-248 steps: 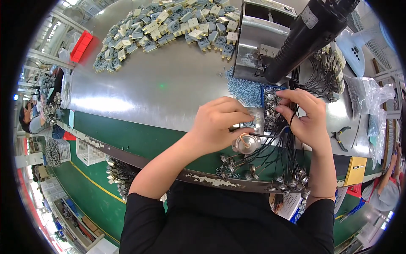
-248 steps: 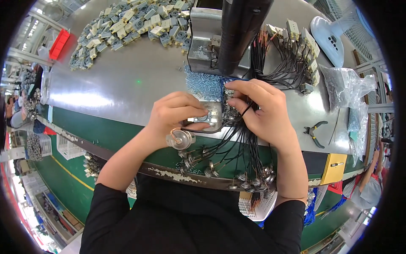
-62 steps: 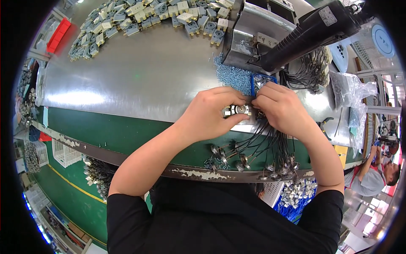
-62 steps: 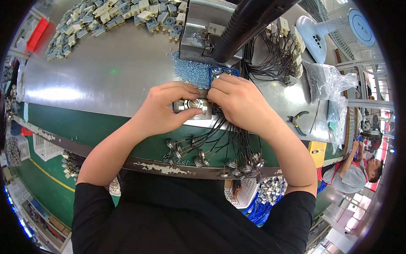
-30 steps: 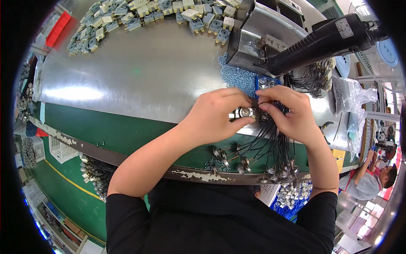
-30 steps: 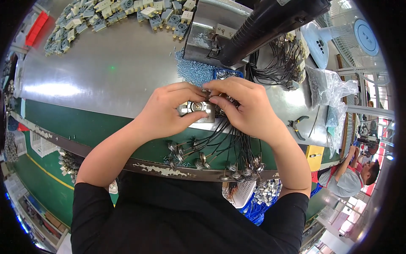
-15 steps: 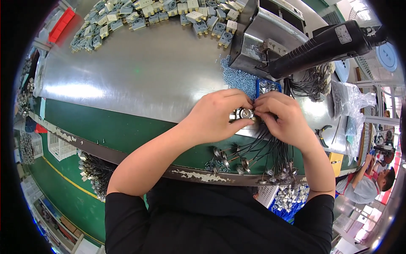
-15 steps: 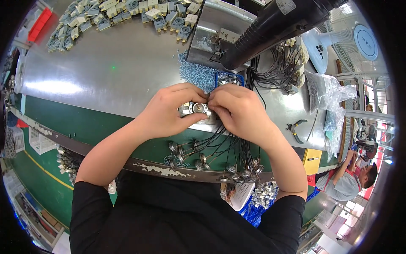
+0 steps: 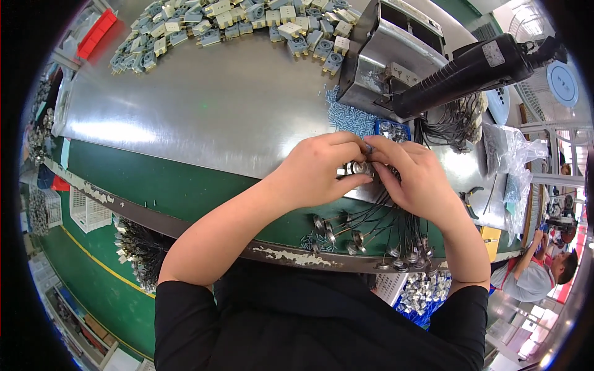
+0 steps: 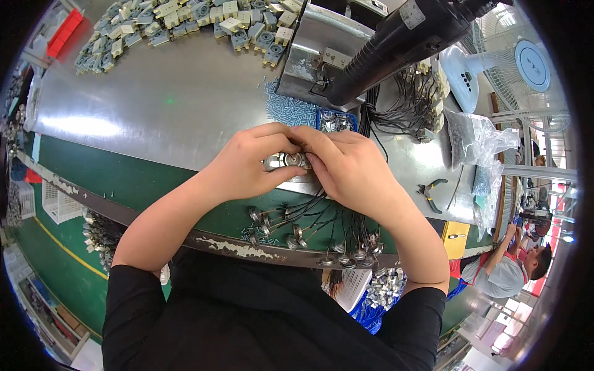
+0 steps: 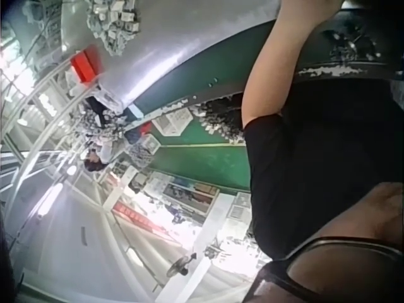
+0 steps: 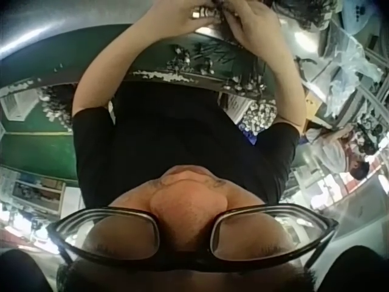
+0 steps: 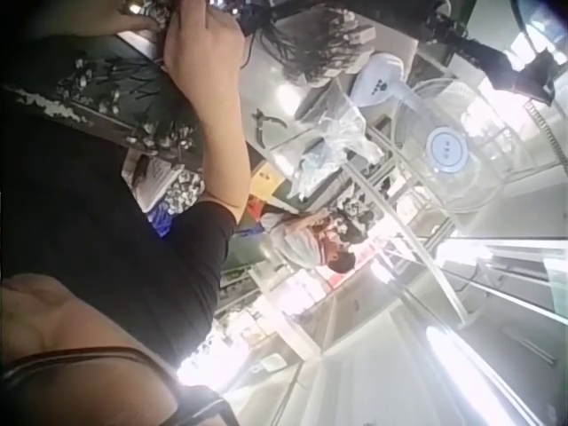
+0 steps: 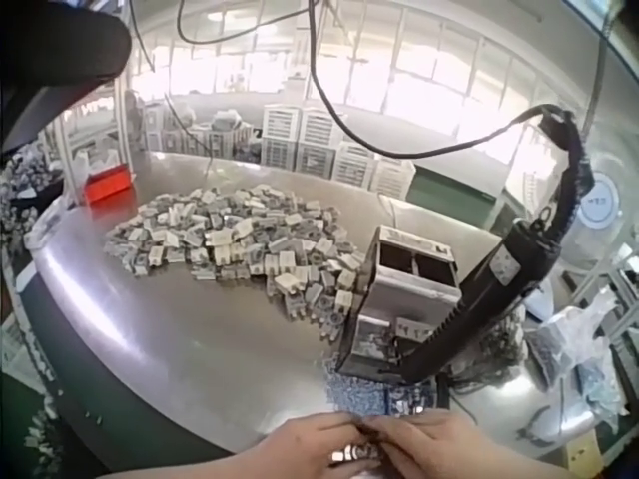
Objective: Assembling small electronic components by wiring them and using an electric screwdriver to fasten parts.
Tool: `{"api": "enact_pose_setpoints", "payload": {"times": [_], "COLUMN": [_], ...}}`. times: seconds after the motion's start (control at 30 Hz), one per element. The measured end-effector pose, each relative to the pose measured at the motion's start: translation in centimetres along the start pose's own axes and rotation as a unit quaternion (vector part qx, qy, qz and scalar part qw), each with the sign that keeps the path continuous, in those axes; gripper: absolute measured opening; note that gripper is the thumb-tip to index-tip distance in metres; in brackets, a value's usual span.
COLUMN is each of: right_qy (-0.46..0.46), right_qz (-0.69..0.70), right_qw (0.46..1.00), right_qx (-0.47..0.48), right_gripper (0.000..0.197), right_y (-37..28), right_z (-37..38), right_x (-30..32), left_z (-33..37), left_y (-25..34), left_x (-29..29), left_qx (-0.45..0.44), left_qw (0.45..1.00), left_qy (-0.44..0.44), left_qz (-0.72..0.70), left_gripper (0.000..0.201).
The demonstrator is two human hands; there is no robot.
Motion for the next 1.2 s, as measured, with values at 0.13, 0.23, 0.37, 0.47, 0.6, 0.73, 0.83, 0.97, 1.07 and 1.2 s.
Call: {"api": "enact_pose_setpoints", "payload": {"times": [0.13, 0.23, 0.37, 0.47, 0.6, 0.73, 0.83, 0.97, 1.07, 1.2], "right_qy": [0.002, 0.003, 0.002, 0.012, 0.016, 0.025, 0.039, 0.049, 0.057, 0.068], "right_qz": [0.023, 0.048, 0.081, 0.071, 0.091, 0.096, 0.111, 0.124, 0.127, 0.128], "right_qw": [1.0, 0.998, 0.992, 0.992, 0.992, 0.991, 0.988, 0.986, 0.985, 0.984], "right_qx": [-0.01, -0.027, -0.098, -0.104, -0.087, -0.093, -0.099, -0.099, -0.104, -0.103], "right_gripper": [0.048, 0.048, 0.045, 0.046, 0.045, 0.043, 0.041, 0.04, 0.039, 0.038], "right_y": [0.1, 0.2, 0.8, 1.3, 0.8, 0.8, 0.9, 0.8, 1.0, 1.2], "right_z": [0.4, 0.6, 0.2, -0.2, -0.2, -0.3, -0.4, -0.4, -0.5, -0.7], "right_x": [-0.1, -0.3, -0.4, -0.3, -0.7, -0.8, -0.9, -0.9, -0.9, -1.1], "left_z": [0.0, 0.0, -0.1, 0.0, 0.0, 0.0, 0.0, 0.1, 0.2, 0.2], "left_y": [0.0, 0.0, -0.2, -0.2, -0.3, -0.3, -0.2, -0.3, -0.3, -0.2], "left_x": [0.0, 0.0, -0.1, -0.1, -0.1, 0.0, 0.0, 0.0, 0.0, 0.0], "left_qx": [0.003, 0.016, 0.018, 0.013, 0.027, 0.026, 0.025, 0.026, 0.036, 0.048], "left_qw": [1.0, 0.999, 0.999, 1.0, 0.999, 1.0, 1.0, 0.999, 0.999, 0.998], "left_qy": [-0.01, -0.022, -0.02, -0.015, -0.02, -0.017, -0.017, -0.02, -0.026, -0.018], "left_qz": [0.007, 0.019, 0.019, 0.006, 0.011, -0.001, -0.001, -0.001, -0.005, -0.027], "left_gripper": [0.028, 0.029, 0.03, 0.03, 0.03, 0.031, 0.031, 0.032, 0.032, 0.031]}}
Point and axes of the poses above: each hand's wrist, its own z-axis towards the middle knuckle, its own x-axis out of the back of the hand, y = z × x, the point moved 5 cm from there along z, towards the middle knuckle, and after that the axes turned 11 degrees about x, right-handed, at the moved point
